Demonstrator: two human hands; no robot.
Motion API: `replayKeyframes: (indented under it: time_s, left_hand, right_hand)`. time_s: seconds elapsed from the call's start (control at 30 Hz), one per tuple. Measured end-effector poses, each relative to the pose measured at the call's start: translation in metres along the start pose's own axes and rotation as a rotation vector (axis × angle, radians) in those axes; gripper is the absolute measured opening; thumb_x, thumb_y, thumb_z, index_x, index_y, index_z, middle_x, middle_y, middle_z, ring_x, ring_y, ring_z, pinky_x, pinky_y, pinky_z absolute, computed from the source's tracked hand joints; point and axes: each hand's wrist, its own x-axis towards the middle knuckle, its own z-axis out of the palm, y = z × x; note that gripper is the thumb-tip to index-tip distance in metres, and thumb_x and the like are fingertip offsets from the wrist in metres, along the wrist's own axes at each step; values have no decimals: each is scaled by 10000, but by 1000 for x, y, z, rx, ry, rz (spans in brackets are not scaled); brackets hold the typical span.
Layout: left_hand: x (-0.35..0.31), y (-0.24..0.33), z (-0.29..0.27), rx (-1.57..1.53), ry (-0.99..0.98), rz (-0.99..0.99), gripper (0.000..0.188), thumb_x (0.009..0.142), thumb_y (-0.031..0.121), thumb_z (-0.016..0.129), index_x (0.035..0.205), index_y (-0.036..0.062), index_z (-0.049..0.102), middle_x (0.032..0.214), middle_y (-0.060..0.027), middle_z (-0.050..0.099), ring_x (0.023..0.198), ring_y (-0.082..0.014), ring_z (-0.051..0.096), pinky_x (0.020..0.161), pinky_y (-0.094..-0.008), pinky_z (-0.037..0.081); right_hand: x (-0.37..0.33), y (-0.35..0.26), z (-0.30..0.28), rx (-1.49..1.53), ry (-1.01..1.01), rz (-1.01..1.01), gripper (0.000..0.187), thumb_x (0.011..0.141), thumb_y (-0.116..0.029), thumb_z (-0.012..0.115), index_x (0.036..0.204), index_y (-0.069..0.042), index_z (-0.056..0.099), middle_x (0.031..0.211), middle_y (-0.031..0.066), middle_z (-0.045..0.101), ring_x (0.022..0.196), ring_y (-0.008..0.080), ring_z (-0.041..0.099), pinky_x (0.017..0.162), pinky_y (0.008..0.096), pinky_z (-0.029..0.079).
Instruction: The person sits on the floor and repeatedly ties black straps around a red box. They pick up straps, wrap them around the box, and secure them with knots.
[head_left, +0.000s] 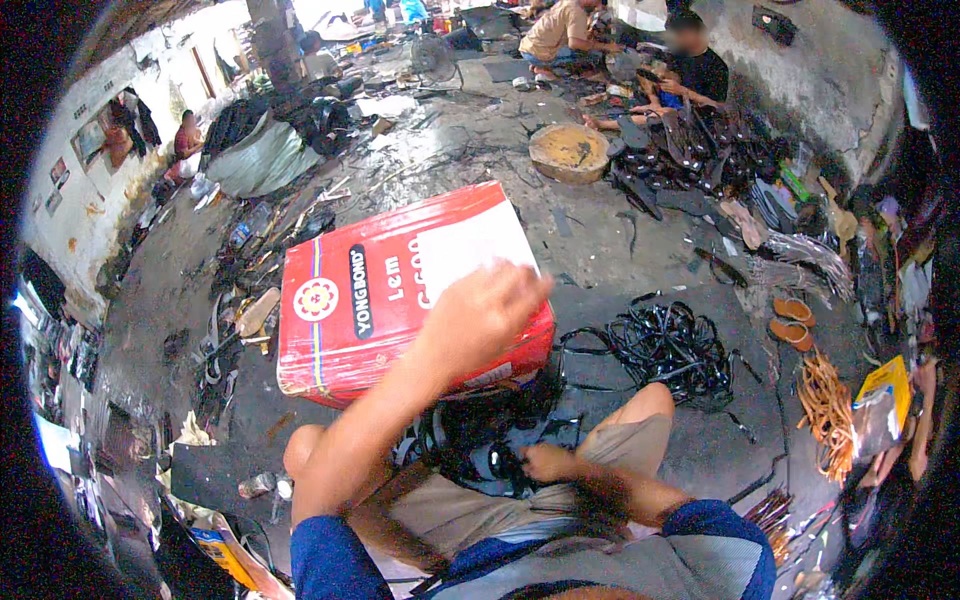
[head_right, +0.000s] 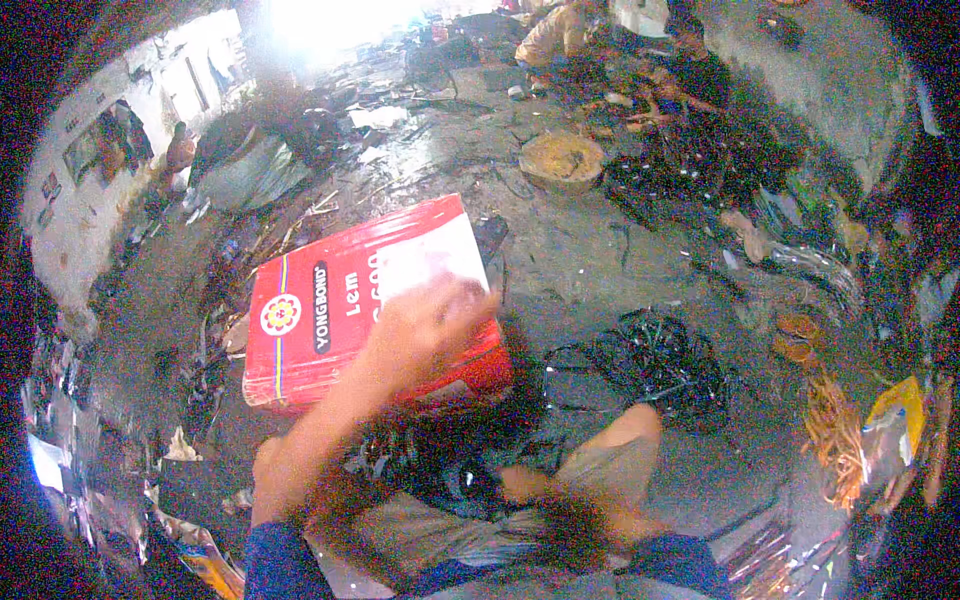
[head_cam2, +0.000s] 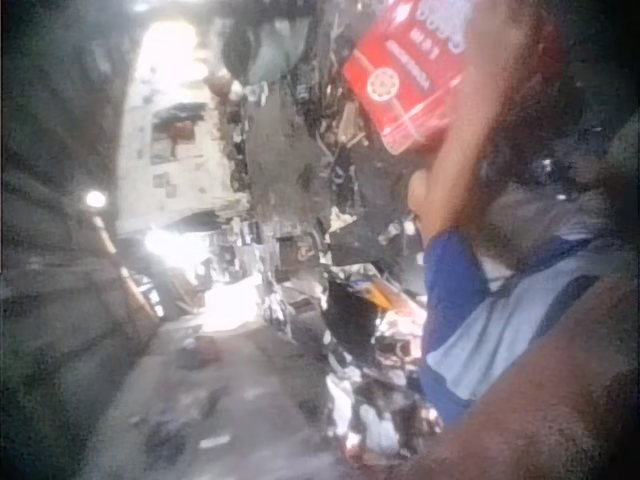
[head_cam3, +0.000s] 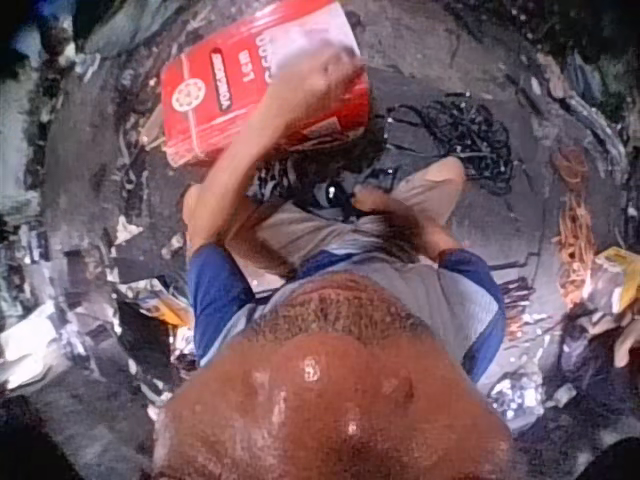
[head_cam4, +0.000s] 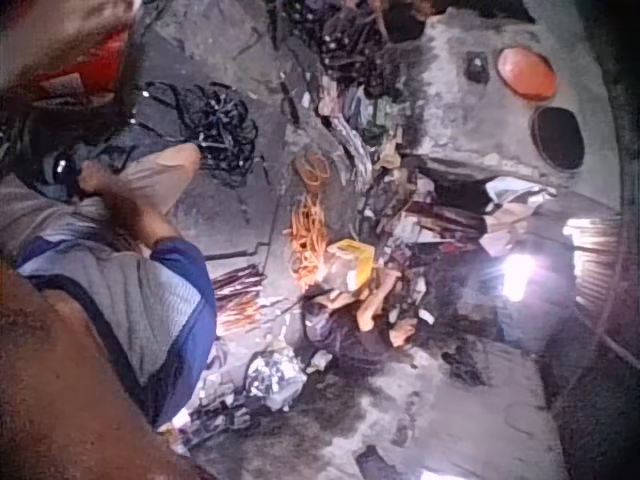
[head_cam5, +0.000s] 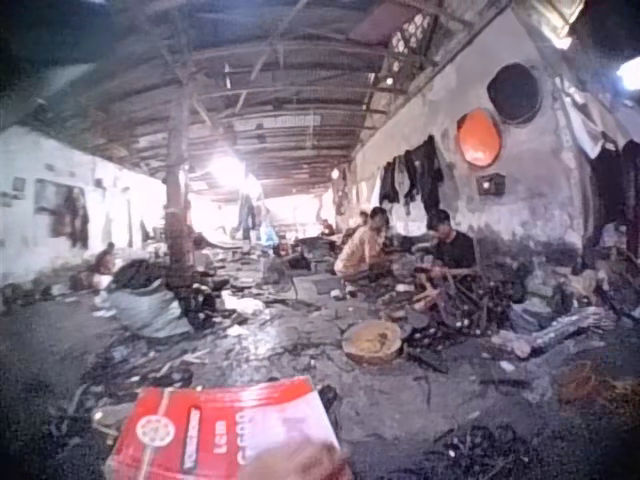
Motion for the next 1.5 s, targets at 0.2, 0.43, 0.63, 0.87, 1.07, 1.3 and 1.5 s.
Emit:
replayKeyframes:
  time_s: [0.2,0.43,0.63,0.87,1.07,1.3,1.5]
  left_hand:
    - [-83,106,-17,-500,-282,-321,552,876,293,755,1360,73,606,1186,-151,649,1077,-351,662,934,-431,560]
    - [-125,114,-9,-937,-134,-911,418,918,222,768,1262,6,670,1132,-160,742,1036,-227,718,937,-347,534]
    - [-104,105,-66,-743,-39,-922,302,833,174,849,1052,-2,739,933,-120,759,817,-142,704,752,-305,552]
    - [-143,101,-81,-328,-781,-721,424,812,297,824,1169,99,711,1092,-169,690,927,-298,670,790,-402,547]
    - [-86,129,-40,-953,-137,-681,820,788,186,854,1492,55,453,1396,-193,549,1321,-288,525,1112,-439,420]
    - [-105,88,-114,-984,-173,-1262,179,899,193,797,984,46,742,773,24,671,693,-67,600,628,-241,494]
    - [-173,-13,-219,-554,64,-1292,64,845,109,749,833,50,726,775,28,689,692,-58,596,624,-242,462]
  right_hand:
    - [-55,-44,-33,-6,541,-287,345,945,-294,625,1203,-66,646,1110,187,677,989,375,682,896,488,547]
    - [-144,-174,-176,196,855,-509,173,785,2,798,926,6,699,924,139,722,845,269,714,765,344,555]
    - [-173,-185,-214,477,680,-219,291,762,-190,881,988,-63,748,901,84,737,870,205,717,816,332,549]
    - [-205,-151,-260,-119,641,-195,177,871,-202,738,951,-44,740,919,132,731,869,322,717,808,411,566]
    - [-192,-217,-249,-274,295,-522,199,931,-248,670,990,-59,680,916,154,677,884,357,680,794,448,551]
    - [-224,-234,-352,-65,917,-433,129,820,-117,798,866,-6,753,835,71,748,801,151,708,727,314,556]
    - [-176,-206,-394,254,678,-294,115,887,-141,762,899,-27,745,785,24,715,633,99,661,562,256,512]
